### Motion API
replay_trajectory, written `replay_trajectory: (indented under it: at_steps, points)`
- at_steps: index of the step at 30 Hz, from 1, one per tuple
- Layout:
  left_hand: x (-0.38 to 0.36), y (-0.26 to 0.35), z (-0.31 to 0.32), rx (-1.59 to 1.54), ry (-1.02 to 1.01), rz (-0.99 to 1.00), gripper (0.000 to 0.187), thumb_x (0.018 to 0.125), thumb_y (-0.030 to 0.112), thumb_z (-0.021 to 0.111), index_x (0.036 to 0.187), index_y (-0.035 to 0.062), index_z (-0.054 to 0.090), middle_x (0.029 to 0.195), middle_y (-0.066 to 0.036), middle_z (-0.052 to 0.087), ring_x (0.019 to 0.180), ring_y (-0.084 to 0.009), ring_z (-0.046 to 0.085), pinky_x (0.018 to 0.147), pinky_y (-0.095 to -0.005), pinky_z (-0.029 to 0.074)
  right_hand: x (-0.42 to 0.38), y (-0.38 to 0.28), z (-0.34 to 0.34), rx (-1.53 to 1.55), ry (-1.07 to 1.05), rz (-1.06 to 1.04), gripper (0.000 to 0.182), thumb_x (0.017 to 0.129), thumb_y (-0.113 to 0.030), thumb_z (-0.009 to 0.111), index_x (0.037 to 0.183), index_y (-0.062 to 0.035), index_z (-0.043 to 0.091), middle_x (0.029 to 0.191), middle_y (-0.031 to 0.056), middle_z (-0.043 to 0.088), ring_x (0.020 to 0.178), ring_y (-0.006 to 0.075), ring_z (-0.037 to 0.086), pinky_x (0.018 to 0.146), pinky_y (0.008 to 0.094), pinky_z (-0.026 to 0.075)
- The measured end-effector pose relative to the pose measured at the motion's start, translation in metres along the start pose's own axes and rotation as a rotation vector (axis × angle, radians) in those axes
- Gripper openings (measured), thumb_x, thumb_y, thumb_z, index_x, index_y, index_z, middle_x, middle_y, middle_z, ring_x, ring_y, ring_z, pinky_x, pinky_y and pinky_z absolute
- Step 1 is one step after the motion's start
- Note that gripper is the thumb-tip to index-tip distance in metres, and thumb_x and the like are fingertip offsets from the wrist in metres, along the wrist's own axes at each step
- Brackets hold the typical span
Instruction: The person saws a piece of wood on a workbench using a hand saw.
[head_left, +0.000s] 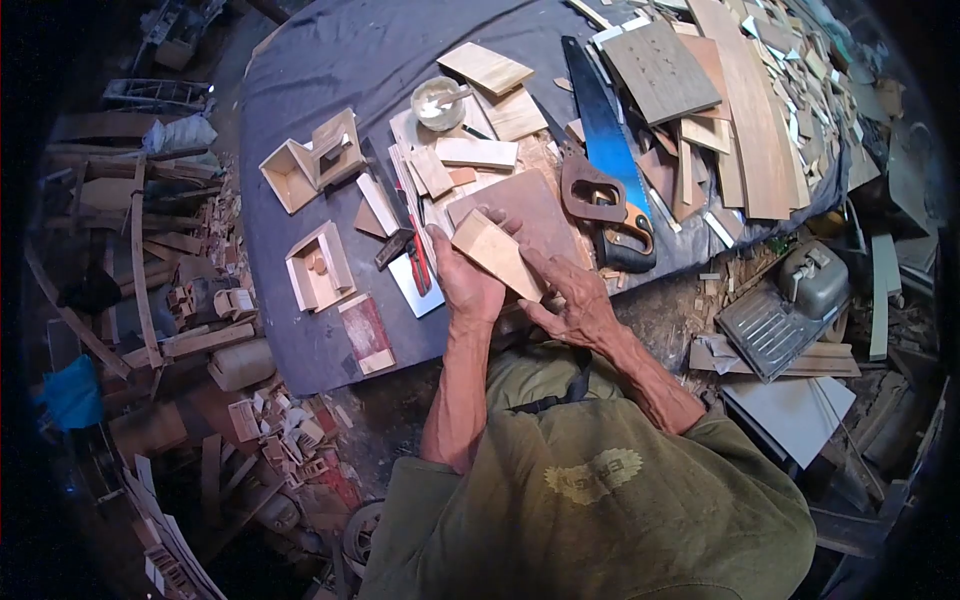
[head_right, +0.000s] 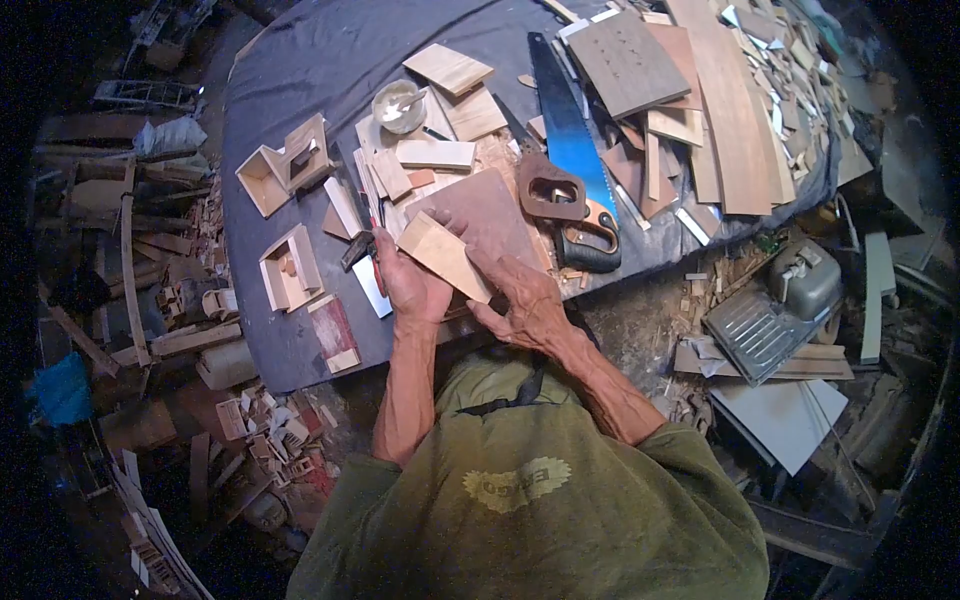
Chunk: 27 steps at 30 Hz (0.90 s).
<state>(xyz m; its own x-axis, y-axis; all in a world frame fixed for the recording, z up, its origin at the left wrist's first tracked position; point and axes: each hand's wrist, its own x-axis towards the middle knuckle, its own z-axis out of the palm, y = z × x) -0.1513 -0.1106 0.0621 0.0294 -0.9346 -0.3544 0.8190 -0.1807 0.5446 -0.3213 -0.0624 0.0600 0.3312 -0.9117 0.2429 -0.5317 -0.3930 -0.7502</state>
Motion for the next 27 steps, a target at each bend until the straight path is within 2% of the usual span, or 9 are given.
replay_trajectory:
  at_steps: [5, 8, 11, 15, 17, 18, 27]
  points:
    - [-0.0029, -0.0020, 0.0075, 0.034, 0.036, 0.024, 0.080, 0.099, 0.072, 0.031, 0.115, -0.0009, 0.060, 0.100, -0.015, 0.068, 0.096, -0.0337, 0.068, 0.089, -0.0475, 0.053, -0.0050, 0.0017, 0.0003, 0.015, 0.023, 0.000, 0.073, 0.079, -0.023, 0.079, 0.145, -0.0087, 0.052, 0.087, 0.0135, 0.060, 0.076, 0.0290, 0.062, 0.067, 0.0389, 0.051]
    - [-0.0027, -0.0037, 0.0046, 0.037, -0.012, 0.037, 0.080, 0.099, 0.073, 0.031, 0.113, -0.0008, 0.060, 0.098, -0.016, 0.068, 0.095, -0.0336, 0.067, 0.089, -0.0474, 0.053, -0.0070, 0.0012, -0.0007, 0.008, 0.016, 0.014, 0.074, 0.078, -0.022, 0.080, 0.145, -0.0088, 0.051, 0.087, 0.0132, 0.060, 0.075, 0.0286, 0.061, 0.067, 0.0386, 0.051]
    - [-0.0018, -0.0033, 0.0067, 0.043, -0.009, 0.039, 0.080, 0.098, 0.073, 0.034, 0.114, -0.0015, 0.060, 0.099, -0.017, 0.066, 0.094, -0.0348, 0.065, 0.090, -0.0511, 0.052, -0.0075, 0.0014, -0.0027, 0.003, 0.006, 0.017, 0.075, 0.077, -0.022, 0.080, 0.145, -0.0085, 0.052, 0.086, 0.0126, 0.059, 0.074, 0.0282, 0.061, 0.066, 0.0385, 0.051]
    - [-0.0013, -0.0037, 0.0070, 0.065, -0.012, 0.021, 0.079, 0.098, 0.073, 0.034, 0.111, -0.0002, 0.060, 0.095, -0.014, 0.066, 0.090, -0.0316, 0.065, 0.086, -0.0477, 0.053, -0.0077, 0.0037, -0.0043, -0.007, -0.001, 0.004, 0.075, 0.075, -0.021, 0.081, 0.144, -0.0080, 0.053, 0.085, 0.0119, 0.059, 0.074, 0.0275, 0.060, 0.065, 0.0384, 0.050]
    - [-0.0005, -0.0036, 0.0056, 0.055, -0.024, 0.004, 0.078, 0.098, 0.073, 0.033, 0.110, 0.0006, 0.061, 0.092, -0.013, 0.067, 0.087, -0.0300, 0.066, 0.083, -0.0448, 0.053, -0.0079, 0.0064, -0.0029, -0.005, 0.006, 0.014, 0.075, 0.076, -0.025, 0.079, 0.145, -0.0137, 0.053, 0.083, 0.0110, 0.054, 0.073, 0.0283, 0.058, 0.063, 0.0398, 0.049]
    - [-0.0004, -0.0036, 0.0058, 0.059, -0.010, 0.000, 0.078, 0.098, 0.073, 0.033, 0.109, 0.0010, 0.060, 0.091, -0.012, 0.066, 0.087, -0.0294, 0.065, 0.083, -0.0450, 0.053, -0.0082, 0.0072, -0.0022, -0.004, 0.009, 0.020, 0.075, 0.076, -0.026, 0.079, 0.145, -0.0166, 0.053, 0.082, 0.0105, 0.052, 0.073, 0.0287, 0.057, 0.063, 0.0405, 0.048]
    - [0.0023, -0.0035, -0.0007, 0.036, -0.053, -0.040, 0.077, 0.097, 0.075, 0.035, 0.109, 0.0025, 0.059, 0.092, -0.010, 0.062, 0.087, -0.0279, 0.060, 0.086, -0.0448, 0.051, -0.0067, 0.0074, -0.0042, 0.005, -0.018, 0.025, 0.075, 0.075, -0.027, 0.079, 0.145, -0.0171, 0.054, 0.082, 0.0103, 0.053, 0.073, 0.0289, 0.057, 0.063, 0.0407, 0.048]
